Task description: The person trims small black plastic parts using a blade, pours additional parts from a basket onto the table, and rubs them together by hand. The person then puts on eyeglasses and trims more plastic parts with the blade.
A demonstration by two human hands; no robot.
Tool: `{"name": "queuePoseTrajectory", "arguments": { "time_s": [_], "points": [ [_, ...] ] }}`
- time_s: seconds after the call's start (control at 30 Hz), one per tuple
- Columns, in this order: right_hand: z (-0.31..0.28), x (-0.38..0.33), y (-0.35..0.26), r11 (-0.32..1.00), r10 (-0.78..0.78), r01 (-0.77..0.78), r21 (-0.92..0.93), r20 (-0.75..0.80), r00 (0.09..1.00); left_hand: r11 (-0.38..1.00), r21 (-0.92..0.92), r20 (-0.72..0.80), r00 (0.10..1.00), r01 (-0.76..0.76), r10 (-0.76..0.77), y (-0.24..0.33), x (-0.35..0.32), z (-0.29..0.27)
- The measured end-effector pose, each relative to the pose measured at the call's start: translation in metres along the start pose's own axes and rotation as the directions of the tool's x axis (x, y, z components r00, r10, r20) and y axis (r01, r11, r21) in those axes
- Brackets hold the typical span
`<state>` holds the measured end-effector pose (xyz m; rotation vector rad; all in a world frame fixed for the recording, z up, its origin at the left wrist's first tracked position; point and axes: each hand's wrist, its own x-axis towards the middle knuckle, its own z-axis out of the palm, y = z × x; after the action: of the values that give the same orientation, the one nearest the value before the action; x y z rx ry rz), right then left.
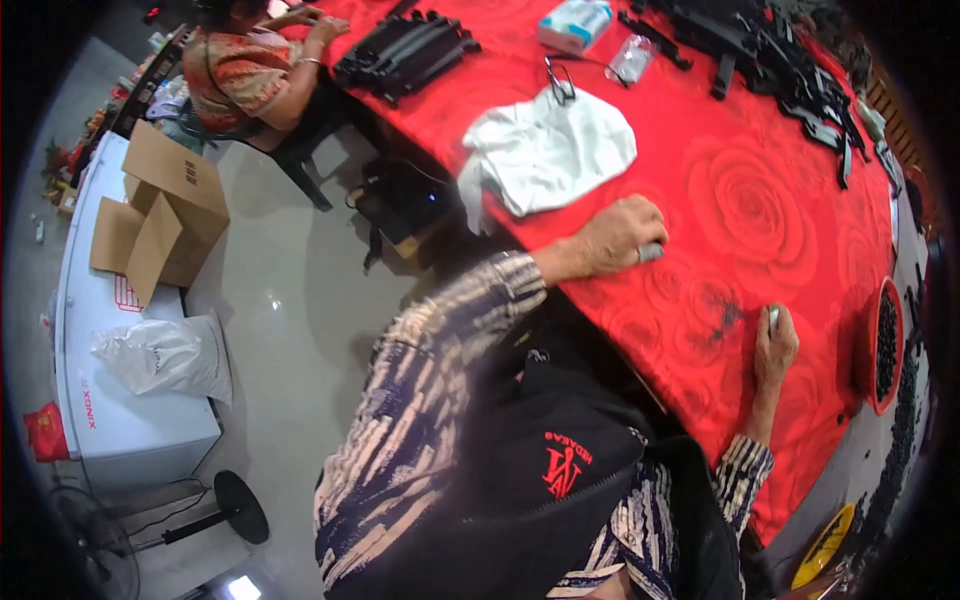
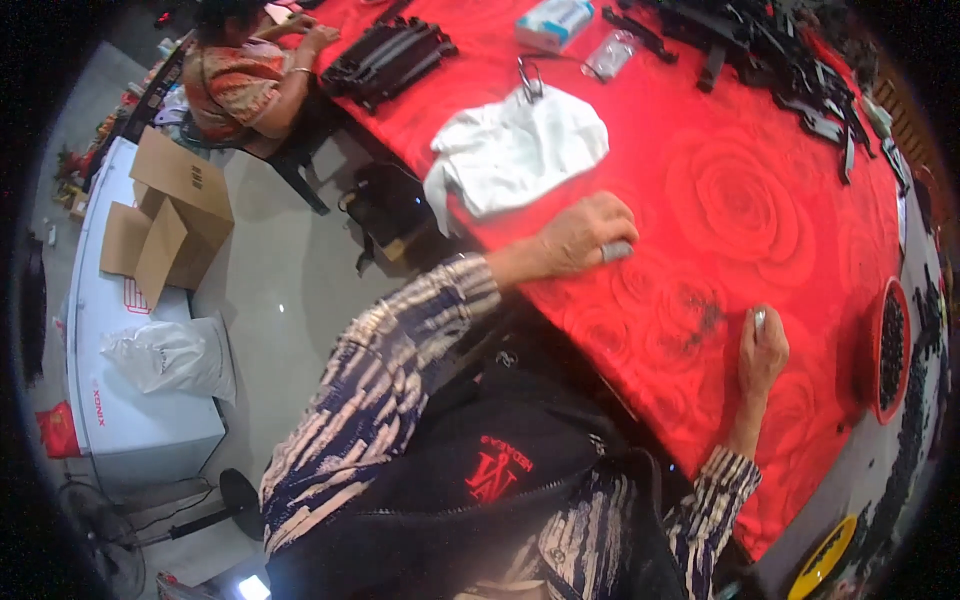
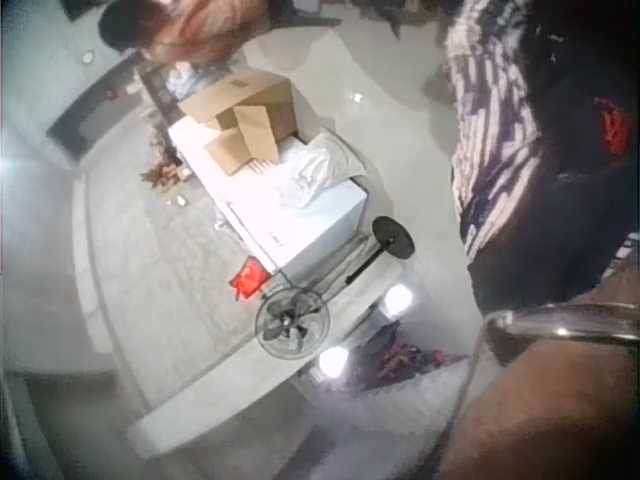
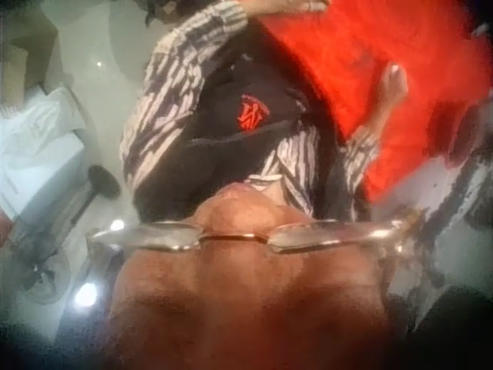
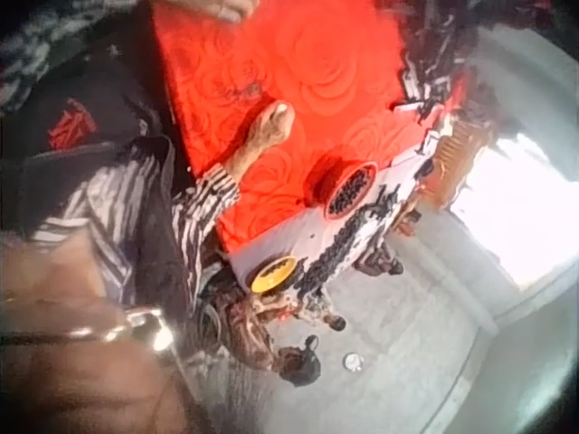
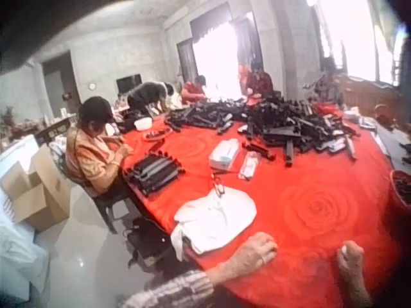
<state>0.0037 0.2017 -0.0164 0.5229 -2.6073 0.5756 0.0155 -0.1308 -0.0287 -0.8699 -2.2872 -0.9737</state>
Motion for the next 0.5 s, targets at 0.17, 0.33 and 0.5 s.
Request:
{"name": "queuePoseTrajectory", "arguments": {
  "time_s": [0.17, 0.33, 0.5],
  "points": [
    [0.001, 0.005, -0.008, 0.998, -0.005, 0.007, 0.062, -0.032, 0.999, 0.999, -0.042, 0.087, 0.996, -0.034, 0.038, -0.007, -0.011, -0.030],
    [0.001, 0.005, -0.008, 0.990, 0.041, -0.037, 0.140, -0.029, 0.999, 1.000, -0.008, 0.158, 0.987, -0.020, 0.021, -0.004, -0.020, -0.045],
    [0.001, 0.003, -0.004, 0.988, 0.067, -0.066, 0.140, -0.001, 0.998, 0.997, 0.065, 0.151, 0.988, -0.043, 0.033, -0.001, -0.028, -0.052]
  ]
}}
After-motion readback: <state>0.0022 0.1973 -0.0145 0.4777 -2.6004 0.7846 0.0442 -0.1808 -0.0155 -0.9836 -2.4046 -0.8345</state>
